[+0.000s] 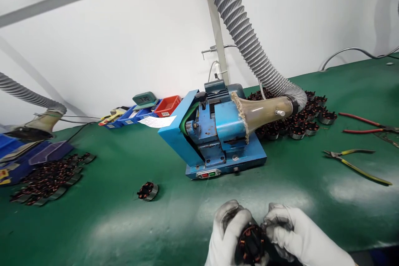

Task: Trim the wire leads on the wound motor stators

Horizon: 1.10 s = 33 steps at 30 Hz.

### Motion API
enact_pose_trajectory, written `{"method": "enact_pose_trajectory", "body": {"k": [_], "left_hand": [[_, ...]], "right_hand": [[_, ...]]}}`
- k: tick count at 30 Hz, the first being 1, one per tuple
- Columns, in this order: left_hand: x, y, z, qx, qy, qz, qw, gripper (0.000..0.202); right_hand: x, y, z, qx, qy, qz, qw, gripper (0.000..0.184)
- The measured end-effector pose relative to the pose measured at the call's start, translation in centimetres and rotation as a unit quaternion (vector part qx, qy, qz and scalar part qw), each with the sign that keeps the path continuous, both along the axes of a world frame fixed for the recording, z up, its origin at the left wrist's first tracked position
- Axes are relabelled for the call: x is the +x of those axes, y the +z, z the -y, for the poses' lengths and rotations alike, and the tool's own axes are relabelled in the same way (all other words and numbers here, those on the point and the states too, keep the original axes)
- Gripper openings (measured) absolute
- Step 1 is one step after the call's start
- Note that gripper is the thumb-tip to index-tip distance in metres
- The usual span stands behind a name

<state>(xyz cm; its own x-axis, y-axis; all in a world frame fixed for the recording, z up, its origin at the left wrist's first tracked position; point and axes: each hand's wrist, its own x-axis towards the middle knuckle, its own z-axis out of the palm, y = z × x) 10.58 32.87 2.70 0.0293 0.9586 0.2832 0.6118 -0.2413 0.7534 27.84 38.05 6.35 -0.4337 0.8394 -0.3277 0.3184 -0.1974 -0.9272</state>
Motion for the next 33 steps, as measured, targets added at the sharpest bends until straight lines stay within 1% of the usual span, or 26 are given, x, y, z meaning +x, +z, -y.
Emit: {"method": "enact_pose_trajectory", "body": {"k": [2,4,6,8,9,11,13,14,16,17,18,19,21,23,25,26,27,28,29,30,31,32,33], "left_hand": [[-0.3,-0.7,-0.4,0.014,-0.041,-0.021,0.999,0.059],[-0.6,-1.2,-0.8,0.031,-0.073,-0.034,0.996,0.063],[-0.9,-1.6,-1.0,0.057,-0.076,-0.075,0.993,0.059],[-0.9,-1.7,-1.0,0.089,-0.072,-0.123,0.986,0.055],[-0.9,-1.8,-1.0,0.098,-0.073,-0.135,0.983,0.056],[-0.7,-2.0,-0.9,0.084,-0.074,-0.123,0.986,0.064],[-0.5,-2.4,-1.0,0.038,-0.074,-0.082,0.993,0.070],[-0.4,-2.7,-1.0,0.013,-0.076,-0.061,0.995,0.070],[-0.3,-3.2,-1.0,-0.026,-0.076,-0.034,0.996,0.066],[-0.3,-3.6,-1.1,-0.034,-0.073,-0.030,0.996,0.064],[-0.4,-3.8,-1.1,-0.035,-0.067,-0.032,0.997,0.064],[-0.5,-4.1,-1.1,-0.033,-0.059,-0.040,0.997,0.064],[-0.6,-4.4,-1.3,-0.033,-0.047,-0.059,0.997,0.065],[-0.9,-4.4,-1.6,-0.051,-0.059,-0.073,0.994,0.065],[-1.2,-4.0,-1.9,-0.076,-0.090,-0.083,0.990,0.065],[-1.4,-3.8,-2.1,-0.087,-0.104,-0.087,0.987,0.066],[-1.6,-3.6,-2.2,-0.094,-0.111,-0.090,0.985,0.067],[-1.7,-3.4,-2.3,-0.100,-0.114,-0.093,0.984,0.068],[-1.8,-3.3,-2.3,-0.101,-0.110,-0.096,0.984,0.069],[-1.8,-3.2,-2.3,-0.095,-0.103,-0.099,0.985,0.070],[-1.8,-3.2,-2.2,-0.085,-0.097,-0.104,0.986,0.070],[-1.8,-3.3,-2.1,-0.069,-0.093,-0.111,0.987,0.071],[-1.7,-3.5,-2.0,-0.051,-0.093,-0.118,0.987,0.073]], "right_hand": [[-0.1,0.2,0.0,-0.008,-0.006,-0.001,1.000,0.032],[-0.1,-0.1,0.1,-0.032,-0.019,0.000,0.999,0.032],[-0.1,-0.9,0.1,-0.090,-0.040,-0.018,0.995,0.036],[-0.1,-1.9,0.1,-0.153,-0.043,-0.044,0.986,0.042],[-0.1,-2.3,0.0,-0.173,-0.037,-0.051,0.983,0.044],[-0.1,-2.7,-0.2,-0.177,-0.025,-0.046,0.983,0.044],[0.0,-2.9,-0.3,-0.139,-0.021,-0.021,0.990,0.040],[0.0,-2.9,-0.3,-0.102,-0.015,0.001,0.995,0.036],[0.2,-3.3,-0.1,0.004,0.005,0.057,0.998,0.027],[0.2,-3.6,0.1,0.072,0.015,0.085,0.994,0.024],[0.2,-4.0,0.3,0.144,0.024,0.108,0.983,0.021],[0.3,-4.4,0.5,0.214,0.036,0.129,0.967,0.020],[0.5,-5.0,0.7,0.333,0.084,0.173,0.923,0.023],[1.0,-5.1,0.1,0.419,0.165,0.236,0.861,0.027],[2.3,-4.9,-1.6,0.492,0.223,0.300,0.787,0.028],[3.2,-4.9,-2.7,0.532,0.228,0.321,0.750,0.029],[4.2,-4.9,-3.9,0.568,0.214,0.336,0.720,0.031],[5.3,-4.9,-5.0,0.597,0.184,0.341,0.702,0.035],[6.3,-5.0,-6.0,0.606,0.137,0.345,0.703,0.038],[7.1,-5.1,-6.6,0.589,0.081,0.345,0.726,0.036],[7.5,-5.2,-6.8,0.551,0.032,0.328,0.767,0.032],[7.6,-5.2,-6.6,0.491,-0.002,0.300,0.818,0.027],[7.3,-5.1,-6.2,0.416,-0.017,0.264,0.870,0.023]]}}
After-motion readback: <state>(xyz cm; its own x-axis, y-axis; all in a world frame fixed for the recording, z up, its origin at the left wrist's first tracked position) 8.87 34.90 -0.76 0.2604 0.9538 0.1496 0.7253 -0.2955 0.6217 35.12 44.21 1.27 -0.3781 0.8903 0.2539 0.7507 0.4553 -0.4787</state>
